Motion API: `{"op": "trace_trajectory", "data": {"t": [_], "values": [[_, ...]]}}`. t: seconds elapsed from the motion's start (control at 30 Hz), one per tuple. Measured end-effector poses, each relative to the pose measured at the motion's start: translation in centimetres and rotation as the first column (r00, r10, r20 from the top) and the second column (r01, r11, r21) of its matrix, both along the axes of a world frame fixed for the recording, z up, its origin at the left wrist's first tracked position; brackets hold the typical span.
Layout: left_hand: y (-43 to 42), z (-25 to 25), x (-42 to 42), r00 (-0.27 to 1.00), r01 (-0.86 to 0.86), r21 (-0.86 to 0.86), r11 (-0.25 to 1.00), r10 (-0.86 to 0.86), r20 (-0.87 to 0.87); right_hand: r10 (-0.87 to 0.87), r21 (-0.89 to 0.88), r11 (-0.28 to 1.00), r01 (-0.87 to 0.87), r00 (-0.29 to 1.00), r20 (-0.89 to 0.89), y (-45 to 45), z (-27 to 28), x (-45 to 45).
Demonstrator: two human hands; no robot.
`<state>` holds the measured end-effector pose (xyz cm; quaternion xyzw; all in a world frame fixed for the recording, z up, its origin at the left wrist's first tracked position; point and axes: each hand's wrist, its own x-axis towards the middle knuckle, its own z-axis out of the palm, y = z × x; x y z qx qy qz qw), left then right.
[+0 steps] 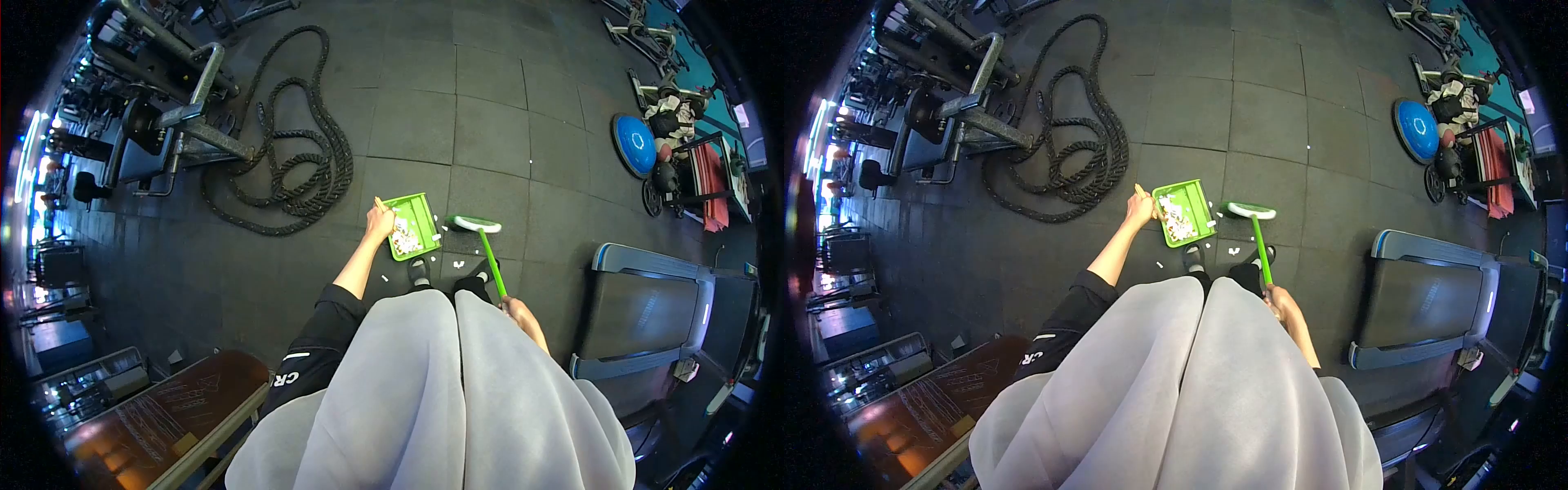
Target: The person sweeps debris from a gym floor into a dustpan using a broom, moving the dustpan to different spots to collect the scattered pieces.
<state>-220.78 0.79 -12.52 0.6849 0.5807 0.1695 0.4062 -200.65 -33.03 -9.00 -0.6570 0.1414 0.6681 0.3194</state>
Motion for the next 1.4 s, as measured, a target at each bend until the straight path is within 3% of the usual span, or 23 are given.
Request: {"op": "trace_trajectory", "data": {"t": [0.03,0.1,0.17,0.27,0.33,0.37,0.47,0.5,0.53,0.57,0.6,0.67,0.7,0.77,0.8,0.87,0.97,1.1,1.13,1.17,1.23,1.3,1.4], "values": [[0.0,1.0,0.1,0.997,0.027,0.024,0.999,-0.025,-0.067,-0.018,-0.046,0.999,0.021,0.998,0.061,0.7,-0.6,-0.3],[0.8,1.6,-0.5,0.999,0.023,-0.025,0.999,-0.024,-0.042,-0.013,-0.027,1.000,0.016,0.997,0.079,1.2,-2.6,-0.2],[2.0,0.8,-1.7,0.997,0.012,-0.141,0.990,-0.002,0.071,-0.200,-0.061,0.979,0.194,0.974,-0.104,1.8,-3.1,0.1],[2.5,1.0,-2.6,0.995,-0.052,-0.186,0.981,0.067,0.076,-0.316,-0.059,0.949,0.311,0.928,-0.195,2.0,-4.3,0.7],[2.6,1.5,-2.9,0.992,0.030,-0.242,0.970,0.001,0.128,-0.377,-0.062,0.925,0.375,0.885,-0.272,2.2,-5.1,1.2],[2.6,0.9,-2.9,0.992,0.030,-0.243,0.970,0.001,0.127,-0.432,-0.070,0.897,0.436,0.833,-0.344,2.4,-5.4,1.3],[2.3,-1.0,-2.9,0.998,0.056,-0.138,0.989,-0.051,0.038,-0.422,-0.129,0.905,0.406,0.811,-0.406,3.3,-6.4,-0.2],[2.4,-1.5,-2.8,0.998,0.024,-0.121,0.992,-0.018,0.056,-0.406,-0.122,0.912,0.391,0.829,-0.384,3.7,-6.5,-1.0],[2.4,-1.9,-2.8,0.997,-0.009,-0.106,0.994,0.017,0.073,-0.207,-0.065,0.978,0.197,0.956,-0.210,4.3,-6.4,-2.0],[2.6,-2.2,-2.9,0.997,-0.008,-0.107,0.994,0.016,0.074,0.014,-0.046,0.999,-0.014,1.000,-0.020,4.6,-7.0,-2.6],[2.9,-2.5,-3.0,0.996,-0.008,-0.114,0.993,0.018,0.084,0.014,-0.046,0.999,-0.015,1.000,-0.019,4.8,-7.4,-2.9],[2.8,-1.3,-2.9,0.995,-0.008,-0.119,0.993,0.019,0.095,0.408,0.011,0.907,-0.421,0.885,0.225,4.9,-8.2,-3.5],[2.7,-0.6,-2.9,0.997,-0.022,-0.140,0.990,0.033,0.076,0.407,0.011,0.907,-0.421,0.884,0.228,4.6,-8.4,-2.8],[2.5,0.9,-2.7,0.997,-0.036,-0.160,0.986,0.046,0.061,0.204,0.134,0.974,-0.180,0.960,-0.193,4.8,-4.1,-1.5],[2.4,1.3,-2.7,0.995,-0.048,-0.185,0.981,0.064,0.078,0.207,0.135,0.974,-0.184,0.960,-0.188,4.9,-2.1,-1.8],[2.7,0.7,-3.0,0.992,-0.065,-0.209,0.976,0.086,0.095,0.153,0.065,0.986,-0.154,0.988,0.017,5.3,0.6,-3.3],[2.9,0.1,-3.2,0.986,-0.088,-0.187,0.978,0.112,0.123,0.164,0.000,0.986,-0.164,0.986,0.011,4.1,0.3,-3.1],[3.1,-1.3,-3.3,0.981,-0.044,-0.129,0.991,0.067,0.182,-0.077,0.012,0.997,0.077,0.997,-0.003,2.8,1.4,-1.6],[3.2,-1.7,-3.2,0.984,-0.033,-0.080,0.996,0.046,0.172,0.041,0.029,0.999,-0.042,0.998,0.040,2.9,1.2,-1.1],[3.2,-2.1,-3.2,0.984,-0.034,-0.080,0.996,0.047,0.174,0.042,0.029,0.999,-0.043,0.998,0.042,3.1,0.9,-1.0],[3.4,-2.5,-3.0,0.994,0.057,-0.006,0.998,-0.056,0.097,0.347,-0.034,0.935,-0.352,0.896,0.276,4.6,0.4,-1.2],[2.5,-0.1,-2.5,0.994,0.028,-0.031,0.999,-0.024,0.103,0.325,-0.040,0.945,-0.325,0.912,0.252,6.0,-0.3,-2.3],[1.7,1.2,-1.9,0.993,-0.019,-0.099,0.995,0.030,0.111,0.275,-0.085,0.961,-0.262,0.918,0.285,6.9,-6.2,-2.9]]}}
